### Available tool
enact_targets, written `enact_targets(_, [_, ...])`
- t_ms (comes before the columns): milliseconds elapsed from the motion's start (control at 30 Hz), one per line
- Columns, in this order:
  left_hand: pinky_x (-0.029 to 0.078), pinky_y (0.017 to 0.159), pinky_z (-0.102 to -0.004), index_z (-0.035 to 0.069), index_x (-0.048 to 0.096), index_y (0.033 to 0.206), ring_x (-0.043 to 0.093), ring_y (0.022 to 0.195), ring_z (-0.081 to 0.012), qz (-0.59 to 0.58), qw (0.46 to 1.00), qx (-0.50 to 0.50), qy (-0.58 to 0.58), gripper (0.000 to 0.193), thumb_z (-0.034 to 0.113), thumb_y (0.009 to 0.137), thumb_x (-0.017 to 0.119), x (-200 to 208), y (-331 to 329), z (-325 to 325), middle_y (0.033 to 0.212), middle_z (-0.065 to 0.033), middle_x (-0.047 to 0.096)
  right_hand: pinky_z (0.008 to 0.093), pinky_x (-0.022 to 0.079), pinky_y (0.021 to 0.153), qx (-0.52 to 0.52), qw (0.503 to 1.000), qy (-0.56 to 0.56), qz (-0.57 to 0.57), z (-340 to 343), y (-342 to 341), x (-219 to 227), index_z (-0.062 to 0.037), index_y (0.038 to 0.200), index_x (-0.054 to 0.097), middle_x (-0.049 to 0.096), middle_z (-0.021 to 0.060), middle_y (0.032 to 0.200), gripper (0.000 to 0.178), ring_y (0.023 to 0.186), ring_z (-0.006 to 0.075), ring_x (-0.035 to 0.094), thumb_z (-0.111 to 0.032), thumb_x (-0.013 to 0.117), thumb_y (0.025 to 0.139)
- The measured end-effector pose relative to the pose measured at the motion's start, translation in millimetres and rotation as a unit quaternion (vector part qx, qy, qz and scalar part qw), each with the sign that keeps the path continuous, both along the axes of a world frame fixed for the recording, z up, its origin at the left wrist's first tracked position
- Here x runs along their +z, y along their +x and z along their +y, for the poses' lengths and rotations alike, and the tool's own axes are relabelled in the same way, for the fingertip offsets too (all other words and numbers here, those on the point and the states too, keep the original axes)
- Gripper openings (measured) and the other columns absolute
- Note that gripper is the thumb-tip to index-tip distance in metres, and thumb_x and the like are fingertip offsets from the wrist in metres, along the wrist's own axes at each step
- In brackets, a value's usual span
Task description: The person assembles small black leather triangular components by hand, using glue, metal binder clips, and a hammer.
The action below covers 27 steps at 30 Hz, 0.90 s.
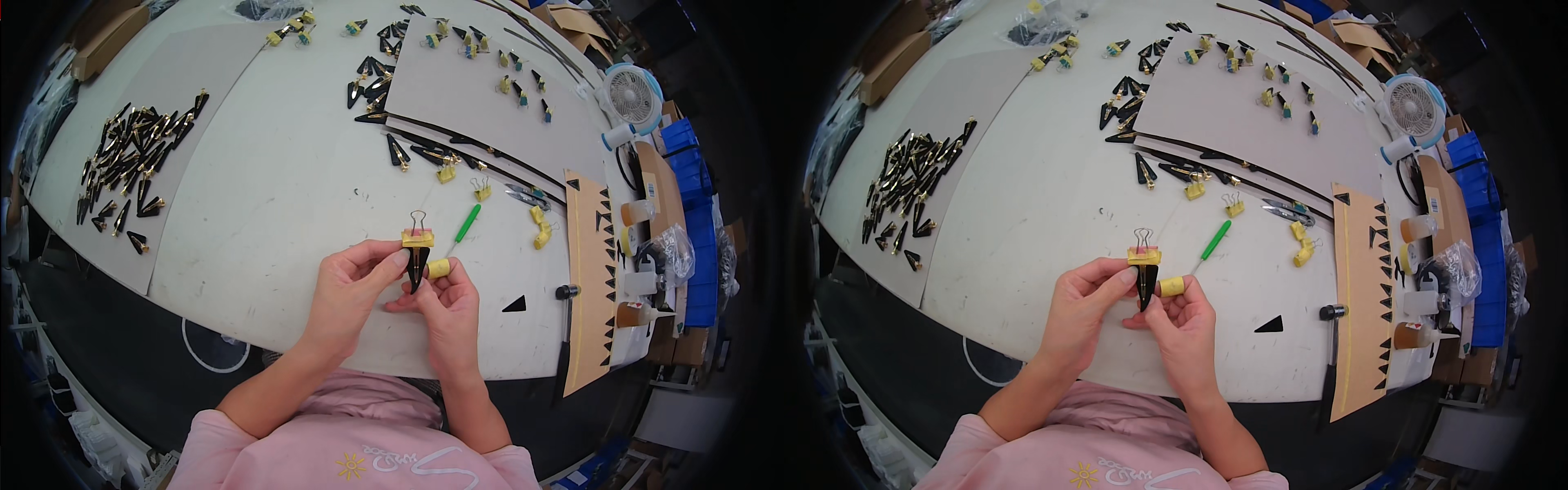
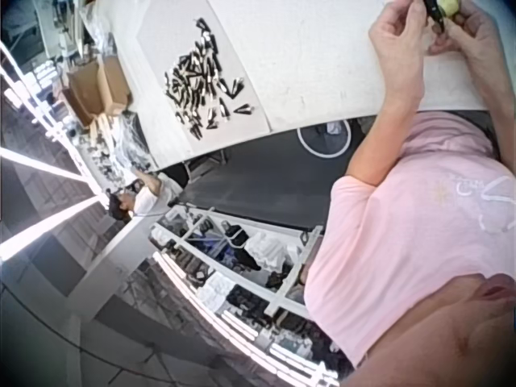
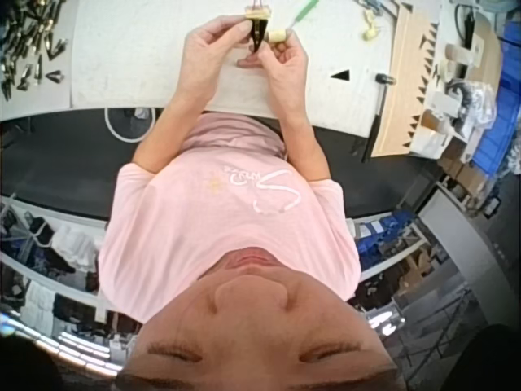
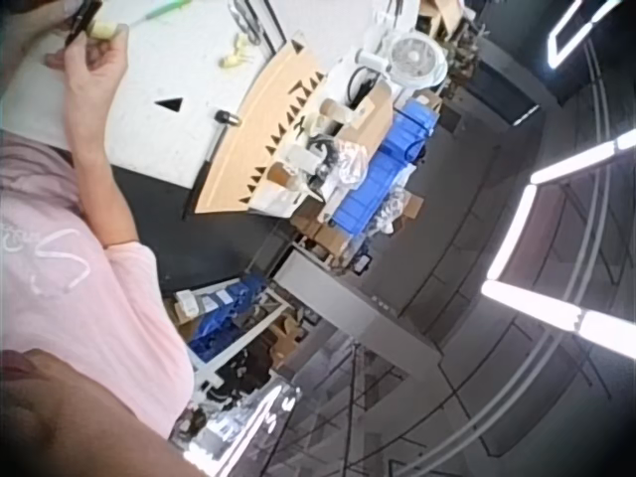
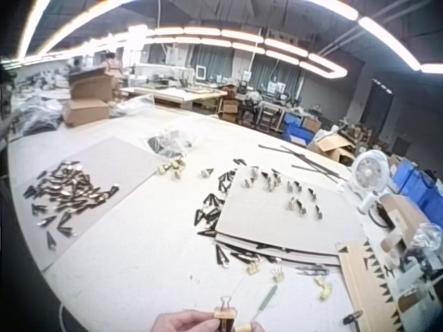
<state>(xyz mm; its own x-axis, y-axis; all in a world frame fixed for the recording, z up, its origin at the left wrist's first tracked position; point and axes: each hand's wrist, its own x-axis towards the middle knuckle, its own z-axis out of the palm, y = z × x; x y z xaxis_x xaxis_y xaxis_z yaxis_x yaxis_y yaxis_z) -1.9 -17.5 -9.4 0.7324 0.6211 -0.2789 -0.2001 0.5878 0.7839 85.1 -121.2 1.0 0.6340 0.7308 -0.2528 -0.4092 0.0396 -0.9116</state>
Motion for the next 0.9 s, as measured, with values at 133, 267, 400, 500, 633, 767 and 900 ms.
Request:
enact_targets(133, [0.049, 0.074, -0.0231, -0.003, 0.067, 0.109, 0.061, 0.083, -0.0084, -0.008, 1.0, -0.001, -0.006, 0.023, 0.01, 0.09, 0.065, -1.8, -1.0, 0.1, 0.092, -0.0048, 0.069, 0.0321, 0.06, 0.074, 0.005, 1.0, -0.003, -0.005, -1.6, -0.1, -1.9, 0.0008, 0.1, 0.05, 0.062, 0.0097, 0.098, 0.008, 0.09, 0.0143, 0.064, 0.001, 0.054, 0.093])
enact_targets(267, [0.049, 0.08, -0.0244, -0.002, 0.067, 0.112, 0.062, 0.088, -0.0103, 0.001, 1.0, -0.018, -0.016, 0.025, 0.01, 0.09, 0.066, -2.2, -1.7, 2.7, 0.097, -0.0061, 0.069, 0.0319, 0.06, 0.074, 0.0, 1.0, -0.011, -0.003, -0.9, 1.0, 2.8, 0.0013, 0.101, 0.05, 0.062, 0.0101, 0.099, 0.008, 0.089, 0.014, 0.064, 0.0, 0.053, 0.094])
enact_targets(400, [0.049, 0.082, -0.0248, -0.002, 0.066, 0.115, 0.062, 0.091, -0.0112, -0.009, 1.0, -0.025, -0.014, 0.027, 0.011, 0.09, 0.066, -1.9, -5.7, 3.4, 0.099, -0.0069, 0.069, 0.0319, 0.06, 0.074, 0.0, 1.0, -0.011, -0.002, -0.9, 0.6, 1.2, 0.0017, 0.102, 0.05, 0.063, 0.0103, 0.099, 0.009, 0.088, 0.0136, 0.064, 0.001, 0.053, 0.093])
enact_targets(500, [0.05, 0.086, -0.0282, -0.002, 0.066, 0.113, 0.063, 0.091, -0.013, 0.003, 1.0, -0.026, -0.006, 0.024, 0.009, 0.092, 0.063, -1.3, -5.5, 3.9, 0.101, -0.0073, 0.069, 0.0319, 0.06, 0.074, 0.005, 1.0, -0.009, 0.001, -0.7, 0.6, 1.6, 0.0015, 0.102, 0.05, 0.063, 0.0101, 0.099, 0.009, 0.088, 0.0134, 0.064, 0.001, 0.052, 0.093])
enact_targets(633, [0.049, 0.083, -0.0258, -0.001, 0.067, 0.113, 0.062, 0.091, -0.0114, 0.003, 1.0, -0.027, 0.0, 0.024, 0.01, 0.092, 0.064, -2.0, -3.2, 3.1, 0.099, -0.0065, 0.069, 0.0317, 0.06, 0.074, 0.002, 1.0, -0.003, 0.0, -1.9, 1.6, 1.0, 0.0014, 0.102, 0.05, 0.062, 0.0099, 0.099, 0.009, 0.089, 0.013, 0.063, 0.002, 0.052, 0.093])
enact_targets(767, [0.048, 0.08, -0.0235, -0.001, 0.067, 0.11, 0.061, 0.09, -0.0093, -0.002, 1.0, -0.015, 0.014, 0.023, 0.011, 0.091, 0.065, -1.3, -4.5, 4.2, 0.097, -0.0054, 0.069, 0.0312, 0.06, 0.073, 0.005, 1.0, -0.006, -0.008, -0.7, -0.2, -1.5, 0.0015, 0.101, 0.051, 0.061, 0.0084, 0.098, 0.008, 0.086, 0.0112, 0.061, 0.002, 0.052, 0.092])
enact_targets(900, [0.048, 0.082, -0.0237, -0.001, 0.066, 0.11, 0.061, 0.093, -0.0102, 0.002, 0.999, -0.038, 0.003, 0.022, 0.01, 0.091, 0.064, 6.5, -4.3, 7.8, 0.104, -0.0068, 0.068, 0.0305, 0.06, 0.073, -0.004, 1.0, 0.006, -0.006, -0.6, 0.8, 3.5, 0.0019, 0.099, 0.052, 0.059, 0.0069, 0.095, 0.008, 0.084, 0.0096, 0.059, 0.003, 0.053, 0.091])
